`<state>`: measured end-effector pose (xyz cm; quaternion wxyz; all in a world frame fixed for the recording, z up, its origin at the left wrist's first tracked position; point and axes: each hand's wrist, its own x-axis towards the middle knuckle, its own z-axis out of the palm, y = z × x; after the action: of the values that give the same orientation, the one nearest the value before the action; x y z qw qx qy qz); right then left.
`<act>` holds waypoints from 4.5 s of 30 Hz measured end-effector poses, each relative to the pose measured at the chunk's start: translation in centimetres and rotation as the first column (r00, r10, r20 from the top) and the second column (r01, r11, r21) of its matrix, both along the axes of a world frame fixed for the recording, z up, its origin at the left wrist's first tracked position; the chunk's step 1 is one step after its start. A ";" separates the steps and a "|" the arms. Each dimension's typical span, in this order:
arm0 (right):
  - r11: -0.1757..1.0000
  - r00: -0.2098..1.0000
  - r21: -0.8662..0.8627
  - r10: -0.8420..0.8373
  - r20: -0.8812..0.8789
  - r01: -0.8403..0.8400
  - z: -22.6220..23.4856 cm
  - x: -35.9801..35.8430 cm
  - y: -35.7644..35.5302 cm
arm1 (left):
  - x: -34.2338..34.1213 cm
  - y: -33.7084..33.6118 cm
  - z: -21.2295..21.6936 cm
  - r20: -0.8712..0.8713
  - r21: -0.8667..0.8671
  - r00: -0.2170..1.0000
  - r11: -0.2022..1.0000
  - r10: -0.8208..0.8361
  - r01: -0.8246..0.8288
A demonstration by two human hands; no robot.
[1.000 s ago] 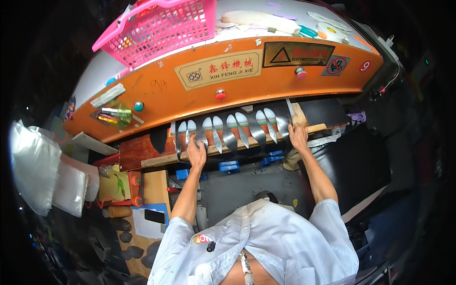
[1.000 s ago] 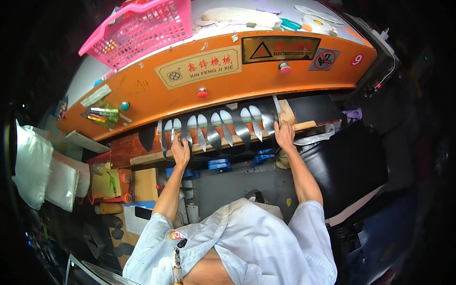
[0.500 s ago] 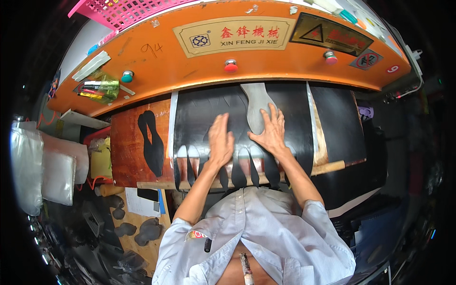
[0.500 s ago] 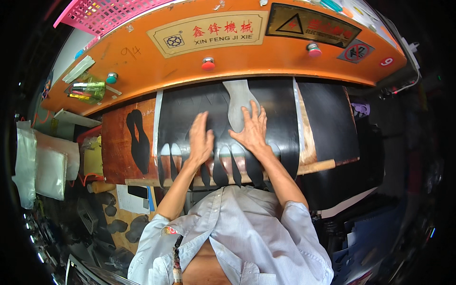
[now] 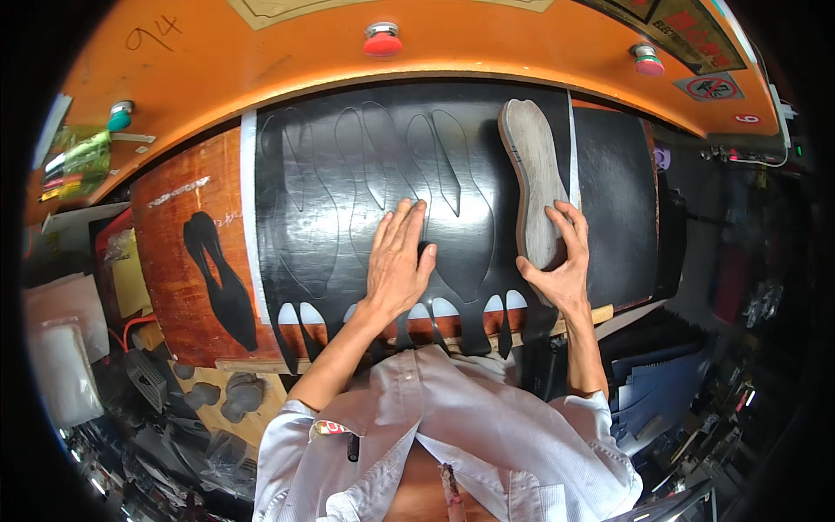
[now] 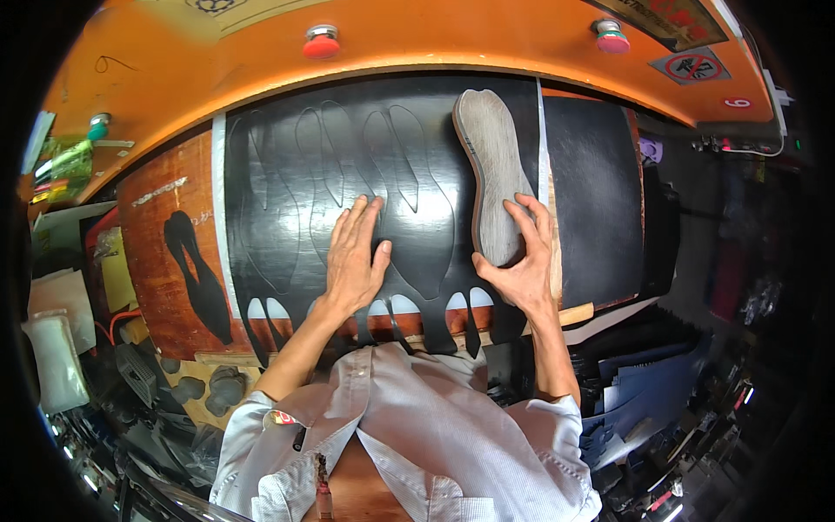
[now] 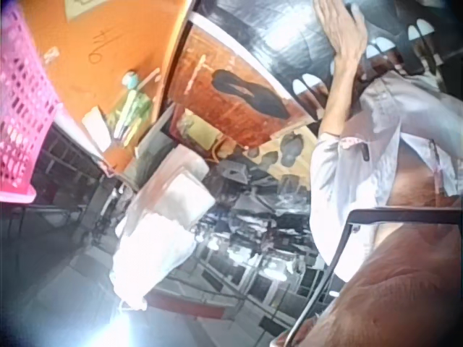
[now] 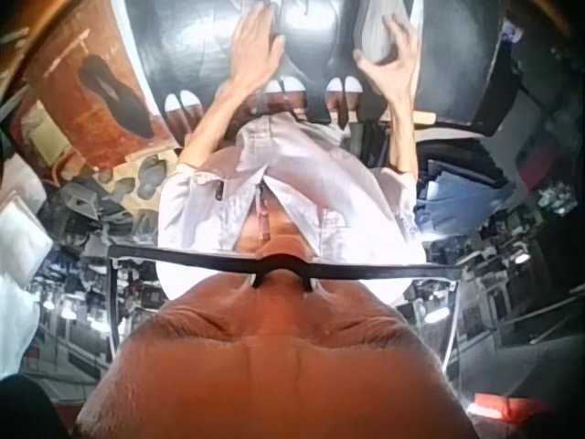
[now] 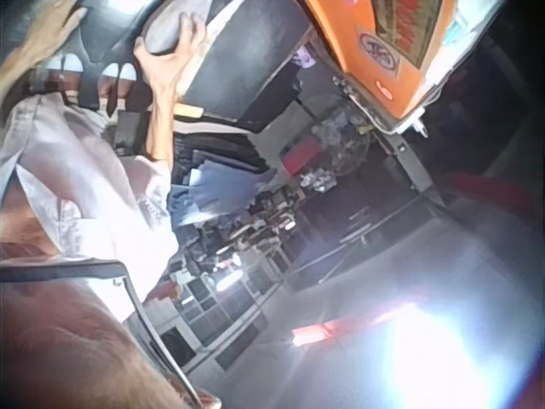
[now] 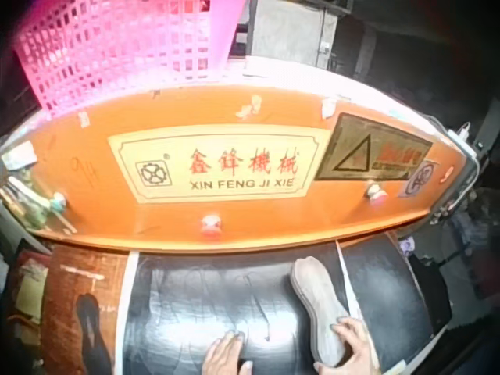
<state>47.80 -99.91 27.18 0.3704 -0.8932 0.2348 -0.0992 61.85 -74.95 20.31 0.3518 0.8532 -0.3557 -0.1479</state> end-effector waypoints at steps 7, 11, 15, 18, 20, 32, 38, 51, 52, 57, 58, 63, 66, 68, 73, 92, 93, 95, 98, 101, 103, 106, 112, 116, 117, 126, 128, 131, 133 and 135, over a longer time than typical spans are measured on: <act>0.947 0.997 -0.314 0.050 -0.050 -0.064 -3.5 0.7 -0.2 | -1.3 4.3 -0.3 0.101 -0.301 0.949 0.919 0.298 -0.256; 0.945 0.999 -0.325 -0.036 0.025 0.042 -5.0 0.6 0.4 | -4.8 11.0 0.1 0.103 -0.326 0.914 0.881 0.393 -0.342; 0.927 0.975 -0.313 -0.166 0.151 0.206 -5.7 2.0 1.0 | -9.0 13.1 -0.9 0.107 -0.333 0.885 0.855 0.454 -0.398; 0.911 0.947 -0.283 -0.247 0.205 0.299 -6.6 4.8 0.1 | -8.5 11.0 -4.0 0.194 -0.375 0.852 0.839 0.487 -0.395; 0.880 0.888 -0.291 -0.251 0.385 0.375 -7.5 6.1 -0.3 | -7.4 9.9 -5.9 0.263 -0.350 0.810 0.834 0.525 -0.427; 0.940 0.702 -0.138 -0.131 0.700 0.313 7.5 5.8 -5.7 | -0.1 5.9 -3.9 0.143 -0.217 0.794 0.801 0.591 -0.558; 0.904 0.766 -0.029 -0.343 0.544 0.426 1.2 1.3 -6.8 | 4.9 3.2 -1.7 0.114 -0.245 0.800 0.797 0.589 -0.552; 0.816 0.838 -0.270 -0.402 0.369 0.511 -9.6 0.4 -5.4 | 7.1 2.8 -2.6 0.208 -0.159 0.777 0.804 0.595 -0.573; 0.827 0.852 -0.268 -0.399 0.339 0.495 -9.9 0.5 -5.2 | 7.2 2.9 -2.7 0.186 -0.221 0.789 0.808 0.585 -0.547; 0.833 0.893 -0.338 -0.359 0.272 0.438 -10.0 0.3 -5.5 | 7.2 3.7 -2.7 0.137 -0.240 0.834 0.835 0.535 -0.496; 0.838 0.905 -0.346 -0.370 0.208 0.422 -9.9 0.2 -5.5 | 7.0 3.8 -2.7 0.151 -0.251 0.834 0.837 0.530 -0.487; 0.828 0.904 -0.377 -0.421 0.071 0.415 -10.8 -2.3 -4.2 | 4.1 5.3 -3.8 0.094 -0.324 0.852 0.825 0.515 -0.463; 0.817 0.910 -0.402 -0.365 0.194 0.413 -11.7 -5.9 -2.1 | 0.9 7.0 -4.7 0.072 -0.285 0.861 0.838 0.504 -0.466; 0.850 0.914 -0.342 -0.345 0.216 0.401 -11.6 -8.9 -0.6 | -2.0 8.4 -4.7 0.005 -0.252 0.868 0.840 0.497 -0.480; 0.876 0.876 -0.028 -0.482 0.019 0.482 -7.3 -12.1 1.8 | -8.3 11.4 -1.5 -0.024 -0.332 0.882 0.829 0.470 -0.451; 0.611 0.970 0.771 -0.239 -0.036 0.179 0.1 -12.4 -2.2 | -12.5 -3.1 -0.3 0.168 0.038 0.974 0.988 -0.155 0.151; 0.627 0.945 0.732 -0.320 -0.070 0.267 0.0 -13.5 -2.5 | -12.7 -3.1 -0.2 0.179 0.038 0.973 0.989 -0.145 0.140; 0.819 0.906 0.439 -0.423 0.025 0.370 -0.8 -15.8 -2.9 | -12.8 -3.2 0.0 0.177 0.064 0.971 0.987 -0.158 0.149; 0.838 0.838 -0.058 -0.545 -0.032 0.543 -2.8 -19.5 -3.9 | -12.9 -3.5 0.2 0.210 0.058 0.963 0.985 -0.171 0.163; 0.794 0.827 -0.367 -0.553 -0.103 0.485 -5.7 -22.7 -4.7 | -13.7 -3.1 0.0 0.196 0.058 0.963 0.982 -0.187 0.179; 0.775 0.862 -0.465 -0.504 -0.046 0.429 -6.8 -23.9 -5.0 | -15.1 -2.5 0.0 0.182 0.084 0.962 0.977 -0.206 0.193; 0.757 0.883 -0.510 -0.469 0.008 0.407 -6.6 -25.3 -3.0 | -17.8 -1.0 0.6 0.122 0.132 0.962 0.964 -0.245 0.229; 0.705 0.828 0.435 -0.489 -0.275 0.561 -4.9 -26.7 6.0 | -18.8 -0.7 3.3 0.081 0.160 0.908 0.905 -0.411 0.395; 0.506 0.908 0.760 -0.313 -0.280 0.408 -6.7 -25.4 5.5 | -15.5 -5.2 1.3 0.041 0.041 0.573 0.574 -0.818 0.818; 0.413 0.906 0.832 -0.358 -0.226 0.370 -7.2 -25.0 5.8 | -15.4 -5.5 0.8 0.079 0.067 0.538 0.543 -0.839 0.837; 0.454 0.824 0.788 -0.554 -0.117 0.417 -8.7 -23.7 7.4 | -10.7 -5.6 1.4 -0.546 -0.391 0.774 0.915 -0.321 0.103; 0.433 0.767 0.717 -0.602 -0.221 0.546 -8.8 -23.4 7.1 | -6.2 -3.4 3.7 -0.897 -0.273 0.439 0.711 0.057 -0.649; 0.660 0.760 0.400 -0.626 -0.176 0.636 -7.6 -22.8 7.0 | 1.8 2.8 8.2 -0.695 -0.597 0.718 0.526 0.039 -0.606; 0.732 0.761 -0.255 -0.648 0.024 0.632 -6.0 -22.3 8.0 | 2.9 5.7 9.5 -0.479 -0.635 0.862 0.611 0.168 -0.472; 0.715 0.813 -0.407 -0.565 0.144 0.569 -4.2 -21.8 9.5 | 1.8 6.3 9.1 -0.084 -0.584 0.988 0.797 0.129 -0.153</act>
<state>26.01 -90.39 23.00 0.1161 -0.8367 0.4671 -0.2614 63.67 -68.64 29.38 0.6158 0.7231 -0.3123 -0.0207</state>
